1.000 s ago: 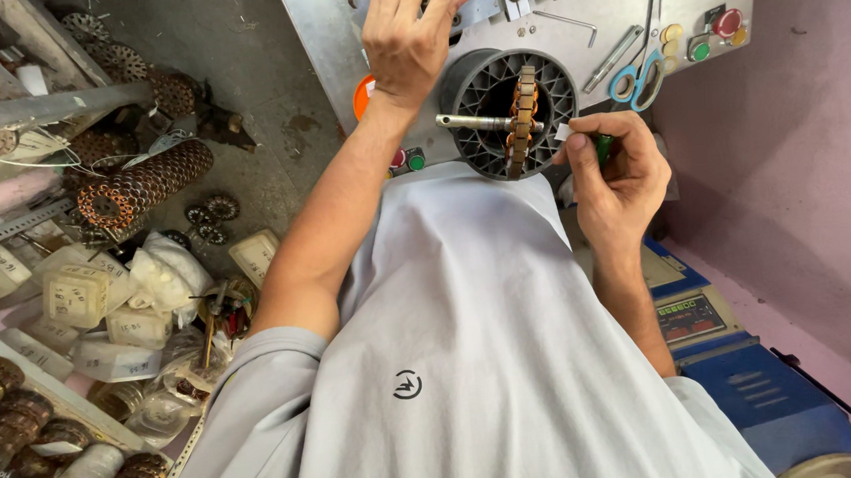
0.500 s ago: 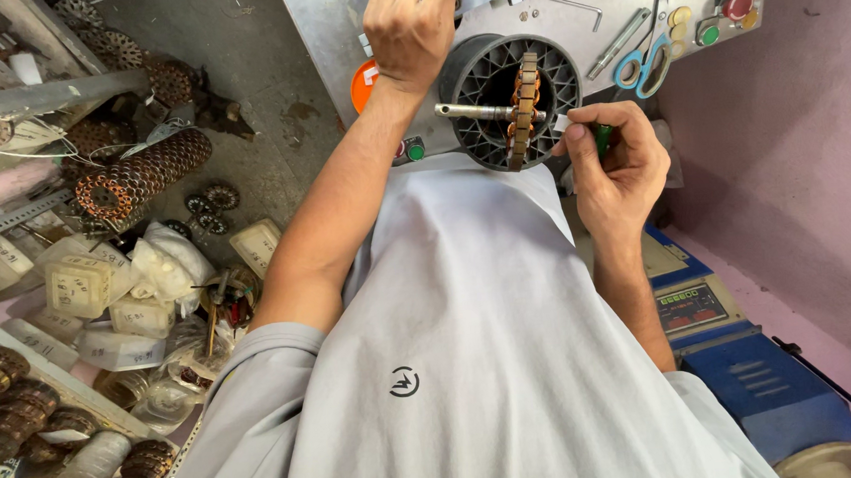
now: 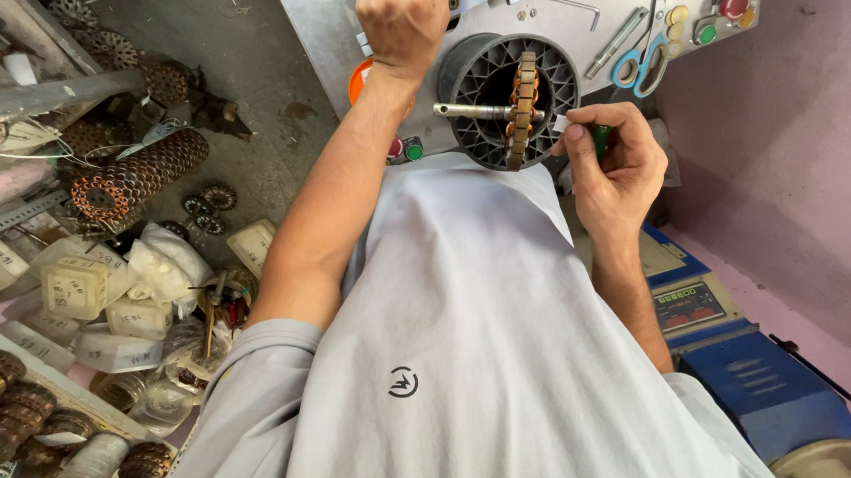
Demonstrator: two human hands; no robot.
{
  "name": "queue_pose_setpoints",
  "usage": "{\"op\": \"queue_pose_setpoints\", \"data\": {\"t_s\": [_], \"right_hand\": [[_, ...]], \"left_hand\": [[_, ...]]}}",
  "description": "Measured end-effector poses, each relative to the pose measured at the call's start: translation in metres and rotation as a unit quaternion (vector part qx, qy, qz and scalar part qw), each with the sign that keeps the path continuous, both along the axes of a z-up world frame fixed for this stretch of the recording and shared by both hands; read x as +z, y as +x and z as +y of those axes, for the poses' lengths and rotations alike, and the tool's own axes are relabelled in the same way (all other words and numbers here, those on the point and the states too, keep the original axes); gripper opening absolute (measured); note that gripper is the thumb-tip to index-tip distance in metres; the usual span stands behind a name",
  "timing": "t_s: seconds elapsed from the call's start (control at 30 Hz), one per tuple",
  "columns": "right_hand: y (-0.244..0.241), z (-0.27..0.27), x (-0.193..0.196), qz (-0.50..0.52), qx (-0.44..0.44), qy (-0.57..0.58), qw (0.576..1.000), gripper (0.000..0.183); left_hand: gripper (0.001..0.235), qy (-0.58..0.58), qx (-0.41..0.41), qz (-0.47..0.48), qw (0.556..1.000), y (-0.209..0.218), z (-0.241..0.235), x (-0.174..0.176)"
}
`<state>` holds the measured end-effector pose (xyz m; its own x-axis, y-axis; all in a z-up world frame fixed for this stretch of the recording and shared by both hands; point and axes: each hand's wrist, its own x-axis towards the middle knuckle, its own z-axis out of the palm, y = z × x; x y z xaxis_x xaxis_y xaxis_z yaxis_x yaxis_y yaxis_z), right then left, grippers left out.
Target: The person works on a fan motor stator, using scissors to cut wires and a screwdriver to guide and secure thin copper winding wires into the stator slots.
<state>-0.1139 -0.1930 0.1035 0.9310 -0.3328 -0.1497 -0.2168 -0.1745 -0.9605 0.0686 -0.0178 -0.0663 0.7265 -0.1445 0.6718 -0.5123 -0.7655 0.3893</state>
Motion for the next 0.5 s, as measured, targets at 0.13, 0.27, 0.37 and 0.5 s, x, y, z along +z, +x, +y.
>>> {"op": "queue_pose_setpoints", "data": {"t_s": [0.13, 0.27, 0.37, 0.5], "right_hand": [[0.000, -0.001, 0.000, -0.004, 0.004, -0.005, 1.000, 0.003], [0.001, -0.001, 0.000, -0.003, 0.001, 0.002, 1.000, 0.003], [0.001, -0.001, 0.000, 0.003, -0.003, 0.006, 1.000, 0.003], [-0.001, -0.004, -0.002, 0.024, -0.016, 0.010, 1.000, 0.004]], "left_hand": [[0.009, 0.000, -0.003, -0.009, 1.000, 0.005, 0.001, -0.007], [0.016, 0.004, 0.000, -0.007, 1.000, 0.008, 0.001, -0.014], [0.020, 0.022, 0.002, -0.003, 1.000, 0.012, 0.001, -0.023], [0.022, 0.020, 0.014, -0.008, 1.000, 0.016, 0.000, -0.034]]}}
